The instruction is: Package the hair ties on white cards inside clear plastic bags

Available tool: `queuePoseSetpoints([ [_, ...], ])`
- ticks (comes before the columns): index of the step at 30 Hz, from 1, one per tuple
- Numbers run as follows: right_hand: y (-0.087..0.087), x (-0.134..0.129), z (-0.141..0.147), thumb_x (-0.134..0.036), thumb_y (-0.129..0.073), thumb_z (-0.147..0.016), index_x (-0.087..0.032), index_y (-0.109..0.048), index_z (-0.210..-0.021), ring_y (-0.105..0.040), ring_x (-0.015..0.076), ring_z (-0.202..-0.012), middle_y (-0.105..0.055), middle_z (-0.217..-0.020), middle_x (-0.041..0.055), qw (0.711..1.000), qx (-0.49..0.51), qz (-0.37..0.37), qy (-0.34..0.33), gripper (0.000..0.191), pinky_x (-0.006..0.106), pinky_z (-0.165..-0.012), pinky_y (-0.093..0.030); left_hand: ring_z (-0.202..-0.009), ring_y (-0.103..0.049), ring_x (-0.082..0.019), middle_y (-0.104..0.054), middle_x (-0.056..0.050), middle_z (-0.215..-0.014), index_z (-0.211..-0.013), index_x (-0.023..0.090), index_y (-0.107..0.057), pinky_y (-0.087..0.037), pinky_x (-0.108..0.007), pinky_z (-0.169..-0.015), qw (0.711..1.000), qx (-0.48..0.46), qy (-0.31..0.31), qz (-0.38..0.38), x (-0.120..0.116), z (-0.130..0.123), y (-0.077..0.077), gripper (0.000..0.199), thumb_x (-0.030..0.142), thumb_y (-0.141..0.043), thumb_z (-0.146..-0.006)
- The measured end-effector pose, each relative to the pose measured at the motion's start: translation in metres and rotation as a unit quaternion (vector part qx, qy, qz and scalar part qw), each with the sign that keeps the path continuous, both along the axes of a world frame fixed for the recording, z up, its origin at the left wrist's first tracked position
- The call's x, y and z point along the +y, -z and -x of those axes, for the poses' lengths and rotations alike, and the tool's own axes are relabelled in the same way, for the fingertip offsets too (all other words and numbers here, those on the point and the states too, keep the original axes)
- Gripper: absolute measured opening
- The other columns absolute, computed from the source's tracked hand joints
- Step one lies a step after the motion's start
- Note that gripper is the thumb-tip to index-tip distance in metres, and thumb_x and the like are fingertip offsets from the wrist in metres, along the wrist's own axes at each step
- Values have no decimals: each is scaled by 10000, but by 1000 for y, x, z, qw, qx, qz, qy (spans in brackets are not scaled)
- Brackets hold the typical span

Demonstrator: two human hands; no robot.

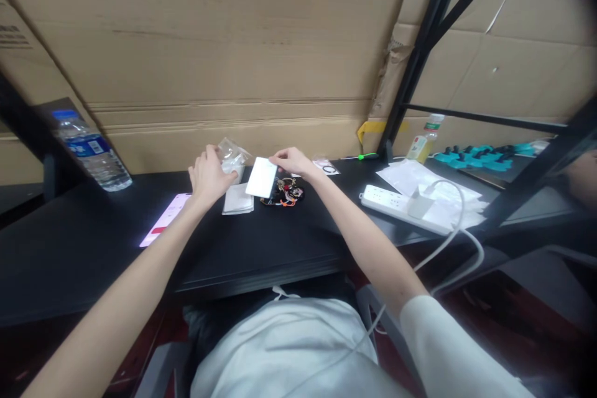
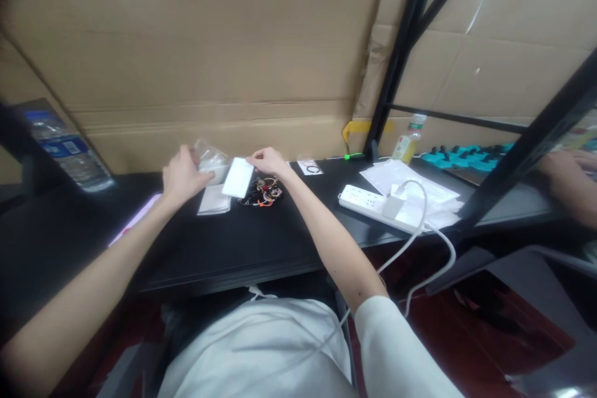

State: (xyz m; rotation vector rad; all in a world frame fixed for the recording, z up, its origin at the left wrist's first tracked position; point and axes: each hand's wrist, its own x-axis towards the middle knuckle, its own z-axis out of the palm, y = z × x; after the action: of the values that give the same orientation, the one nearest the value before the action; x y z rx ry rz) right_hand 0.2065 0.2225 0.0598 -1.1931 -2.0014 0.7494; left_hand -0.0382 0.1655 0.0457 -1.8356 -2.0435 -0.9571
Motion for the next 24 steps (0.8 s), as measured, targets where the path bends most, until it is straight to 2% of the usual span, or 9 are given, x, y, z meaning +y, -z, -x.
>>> queuePoseSetpoints([
  [2,-8,-4,-10,-378,-655,-965,-164,-806,-893,-630,149,-630,-697,-649,16,999,-15,-37,11,272,276,-675,-479,-1249,-636,-494,-692,-244,-1303,-1401,154,-496,-513,-632,-1021,1000,3,-7,4,0,0,0,728,389,-761,-765],
  [6,-19,-14,-18,-439,-650,-977,-172,-774,-882,-624,144,-600,-678,-652,6,993,-5,-78,-89,309,278,-657,-474,-1258,-639,-492,-673,-275,-1321,-1404,120,-500,-528,-606,-1009,1000,16,-1,26,0,-1,0,760,424,-770,-762],
  [8,-20,-15,-15,-453,-650,-982,-174,-766,-913,-646,152,-616,-703,-699,17,989,23,-103,-105,310,285,-669,-494,-1246,-650,-485,-669,-284,-1328,-1408,116,-499,-533,-589,-1001,999,20,6,31,1,-1,1,768,440,-767,-765],
  [12,-16,-8,-10,-406,-637,-1000,-186,-752,-933,-735,202,-827,-786,-913,68,978,73,-193,-17,258,316,-796,-540,-1196,-678,-464,-693,-252,-1296,-1406,147,-510,-554,-561,-960,999,27,20,30,2,-2,2,772,499,-757,-765],
  [14,-15,-4,-10,-406,-631,-1007,-198,-746,-936,-742,217,-883,-793,-948,64,970,80,-228,33,249,323,-822,-540,-1161,-692,-447,-708,-228,-1262,-1396,165,-519,-565,-546,-934,999,29,25,31,3,-3,3,760,509,-755,-762],
  [18,-14,1,-14,-431,-604,-1028,-208,-722,-952,-740,209,-857,-786,-926,52,954,111,-265,91,263,313,-798,-539,-1128,-704,-419,-723,-196,-1207,-1375,181,-527,-564,-520,-921,998,31,46,33,2,-4,3,728,521,-754,-772],
  [24,-12,0,-12,-483,-564,-1053,-223,-683,-985,-735,202,-843,-780,-942,53,950,128,-260,118,293,321,-803,-568,-1088,-708,-391,-729,-130,-1102,-1330,206,-530,-554,-474,-888,996,36,83,23,0,-7,2,671,504,-770,-778],
])
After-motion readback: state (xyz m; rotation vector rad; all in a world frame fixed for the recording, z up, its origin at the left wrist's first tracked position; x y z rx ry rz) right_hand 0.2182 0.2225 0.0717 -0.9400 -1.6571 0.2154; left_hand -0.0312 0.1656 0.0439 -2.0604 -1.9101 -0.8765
